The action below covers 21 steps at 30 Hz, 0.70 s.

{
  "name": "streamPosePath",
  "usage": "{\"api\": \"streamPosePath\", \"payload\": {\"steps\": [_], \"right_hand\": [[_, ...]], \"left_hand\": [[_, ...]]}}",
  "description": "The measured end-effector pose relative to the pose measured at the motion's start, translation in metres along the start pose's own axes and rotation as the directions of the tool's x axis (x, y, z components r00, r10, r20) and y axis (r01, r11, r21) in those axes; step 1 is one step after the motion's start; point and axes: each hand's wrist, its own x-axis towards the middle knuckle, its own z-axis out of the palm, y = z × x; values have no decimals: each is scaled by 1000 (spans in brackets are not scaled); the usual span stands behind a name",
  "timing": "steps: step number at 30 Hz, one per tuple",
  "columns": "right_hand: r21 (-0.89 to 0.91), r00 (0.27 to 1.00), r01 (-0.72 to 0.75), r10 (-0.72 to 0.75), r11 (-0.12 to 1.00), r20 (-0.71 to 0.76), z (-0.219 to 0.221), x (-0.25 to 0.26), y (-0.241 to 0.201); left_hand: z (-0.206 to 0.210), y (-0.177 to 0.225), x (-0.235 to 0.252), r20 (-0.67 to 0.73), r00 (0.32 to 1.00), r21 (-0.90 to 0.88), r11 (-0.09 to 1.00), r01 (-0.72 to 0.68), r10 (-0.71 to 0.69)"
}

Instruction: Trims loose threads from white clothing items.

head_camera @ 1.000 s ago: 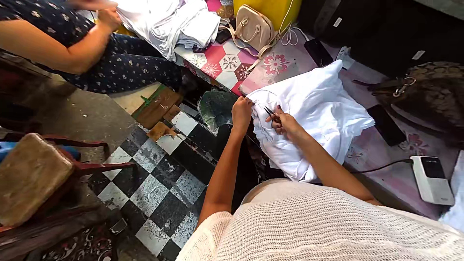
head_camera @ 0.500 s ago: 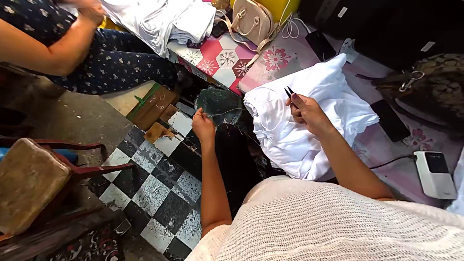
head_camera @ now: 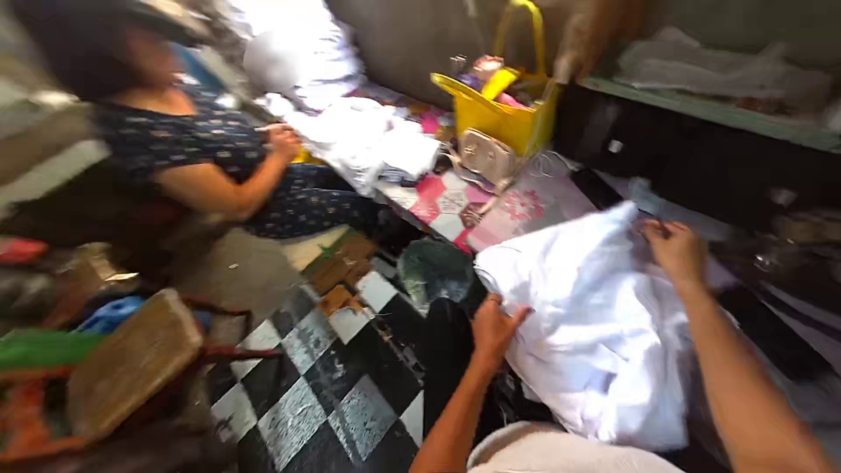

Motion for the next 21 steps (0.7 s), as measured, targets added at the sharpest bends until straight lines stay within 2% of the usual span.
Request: {"api": "streamPosePath", "payload": {"steps": [2, 4, 7, 9, 11, 15, 17, 19, 21], "right_hand": [[-37, 993, -54, 58, 998, 103, 11, 18, 4], [-12, 985, -74, 75, 997, 156, 19, 18, 3], [-44, 975, -56, 64, 997, 215, 18, 23, 16], [-103, 953, -42, 70, 994, 295, 21, 30, 33], [-106, 946, -48, 79, 993, 314, 22, 30, 46], [104, 974, -88, 64, 991, 220, -9, 7, 19], [204, 994, 9, -31, 979, 103, -26, -4, -5], [252, 985, 172, -161, 952, -65, -42, -10, -38], [250, 970, 228, -197, 941, -141, -53, -9, -83]], "left_hand": [[6, 5, 0, 82, 993, 9, 996, 85, -86], [11, -1, 6, 131, 988, -44, 995, 91, -85], [14, -7, 9, 118, 993, -117, 993, -5, 19], [9, -3, 8, 68, 994, -137, 988, -77, 87], [4, 1, 8, -5, 989, -130, 981, -147, 147], [-24, 22, 11, -96, 965, -169, 951, -258, 245], [-53, 38, 12, -153, 951, -306, 902, -303, 268], [-85, 50, 24, -218, 952, -447, 845, -293, 214], [-108, 43, 57, -317, 936, -513, 803, -304, 153]]}}
